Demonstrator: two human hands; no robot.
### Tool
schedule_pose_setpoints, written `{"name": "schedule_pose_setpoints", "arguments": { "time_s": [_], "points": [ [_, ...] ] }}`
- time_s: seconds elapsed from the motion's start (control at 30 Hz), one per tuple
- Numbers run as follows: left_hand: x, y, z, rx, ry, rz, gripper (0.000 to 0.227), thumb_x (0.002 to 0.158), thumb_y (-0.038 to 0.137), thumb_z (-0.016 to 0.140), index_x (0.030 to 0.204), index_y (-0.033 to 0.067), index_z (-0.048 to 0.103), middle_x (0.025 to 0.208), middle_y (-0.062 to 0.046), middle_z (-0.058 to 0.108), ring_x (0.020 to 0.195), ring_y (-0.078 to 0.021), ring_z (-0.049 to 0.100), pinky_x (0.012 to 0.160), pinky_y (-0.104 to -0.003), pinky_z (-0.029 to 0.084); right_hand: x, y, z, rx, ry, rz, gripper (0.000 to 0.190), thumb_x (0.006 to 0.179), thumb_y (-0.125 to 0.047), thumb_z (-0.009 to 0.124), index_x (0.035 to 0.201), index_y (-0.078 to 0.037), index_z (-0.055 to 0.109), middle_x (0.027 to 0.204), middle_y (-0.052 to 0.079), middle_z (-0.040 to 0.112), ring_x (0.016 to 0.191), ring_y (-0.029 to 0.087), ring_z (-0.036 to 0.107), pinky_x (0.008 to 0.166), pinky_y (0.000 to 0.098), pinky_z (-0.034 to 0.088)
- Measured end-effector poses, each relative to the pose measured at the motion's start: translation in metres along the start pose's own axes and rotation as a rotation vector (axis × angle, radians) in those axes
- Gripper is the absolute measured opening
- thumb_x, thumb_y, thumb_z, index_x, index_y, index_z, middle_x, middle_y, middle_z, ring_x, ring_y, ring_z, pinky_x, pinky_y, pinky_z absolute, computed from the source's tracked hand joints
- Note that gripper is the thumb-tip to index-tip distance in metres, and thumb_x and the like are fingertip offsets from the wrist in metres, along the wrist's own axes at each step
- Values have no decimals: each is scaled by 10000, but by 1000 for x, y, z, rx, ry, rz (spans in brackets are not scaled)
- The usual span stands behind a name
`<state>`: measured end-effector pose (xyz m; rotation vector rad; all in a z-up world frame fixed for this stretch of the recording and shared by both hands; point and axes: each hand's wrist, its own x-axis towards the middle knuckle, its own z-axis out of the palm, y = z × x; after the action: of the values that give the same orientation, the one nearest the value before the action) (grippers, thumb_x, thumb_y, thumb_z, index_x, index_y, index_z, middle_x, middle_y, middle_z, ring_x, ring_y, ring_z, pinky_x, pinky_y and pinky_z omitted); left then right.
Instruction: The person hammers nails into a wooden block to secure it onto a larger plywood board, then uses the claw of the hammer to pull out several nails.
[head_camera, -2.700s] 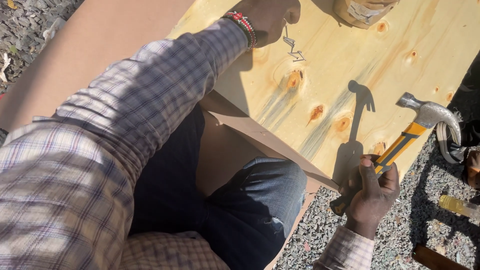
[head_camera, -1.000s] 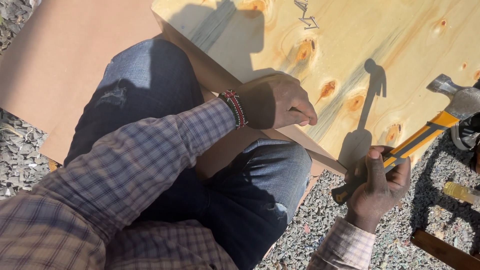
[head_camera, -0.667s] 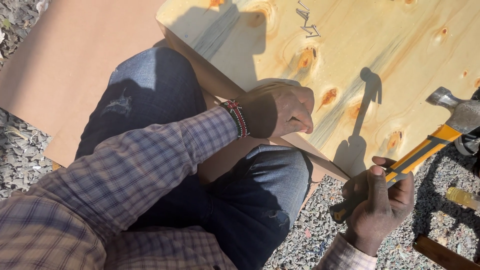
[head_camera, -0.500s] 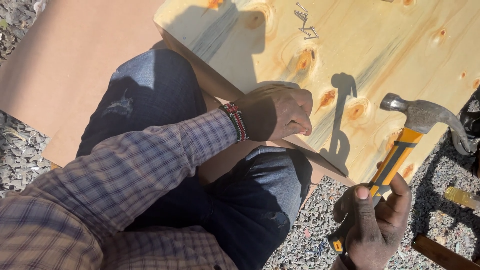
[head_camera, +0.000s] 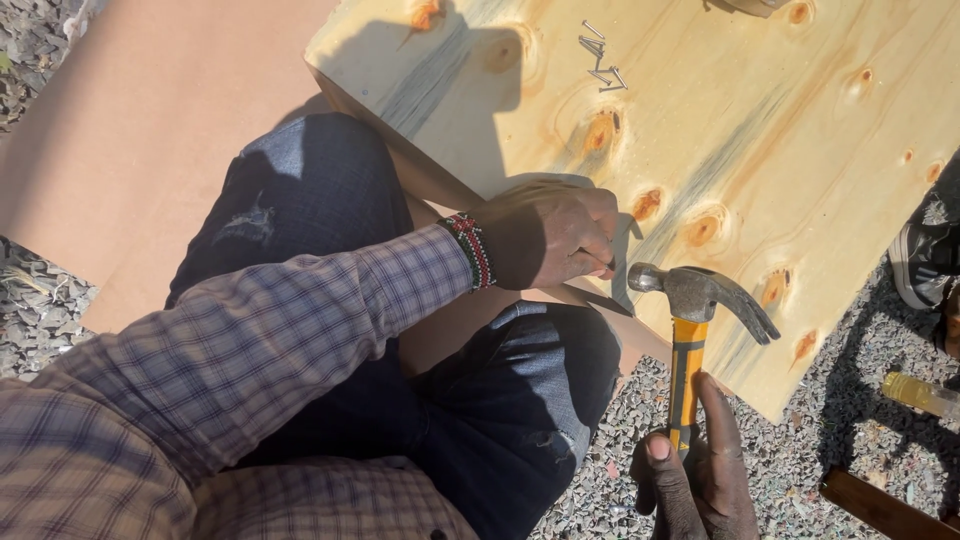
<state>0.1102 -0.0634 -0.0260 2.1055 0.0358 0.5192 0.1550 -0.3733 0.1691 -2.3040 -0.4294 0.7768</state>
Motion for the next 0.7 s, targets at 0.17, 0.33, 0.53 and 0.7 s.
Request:
{"name": "schedule_pose_setpoints", "arguments": {
  "time_s": [0.17,0.33,0.53,0.7],
  "points": [
    [-2,-5,10,103,103,59,251,1124,370,768,949,311,937,1050,85,727,900,-202,695,811,-474,546,-4,-7,7,28,17,-23,899,1071,-225,676,1920,-103,406,807,212,606,564,323,577,484,455,539],
    [-5,-4,7,83,140,108,261,1134,358,781,919,290,912,1044,80,704,900,-189,694,851,-448,541,-1,-2,8,-43,-26,11,944,1054,-236,675,1936,-114,361,791,240,616,567,364,637,526,501,620],
    [-7,3,0,47,169,128,216,1099,236,810,908,268,906,1012,83,698,835,-191,690,753,-432,550,2,0,12,-27,-40,-3,938,1057,-221,678,1932,-90,366,823,227,613,579,360,645,546,504,638],
    [-6,4,5,90,150,99,256,1128,317,782,909,318,914,956,90,660,835,-185,642,802,-433,530,1,-6,13,-28,-1,-49,912,1060,-183,665,1919,-61,382,940,244,621,575,345,614,543,510,645]
  ]
}}
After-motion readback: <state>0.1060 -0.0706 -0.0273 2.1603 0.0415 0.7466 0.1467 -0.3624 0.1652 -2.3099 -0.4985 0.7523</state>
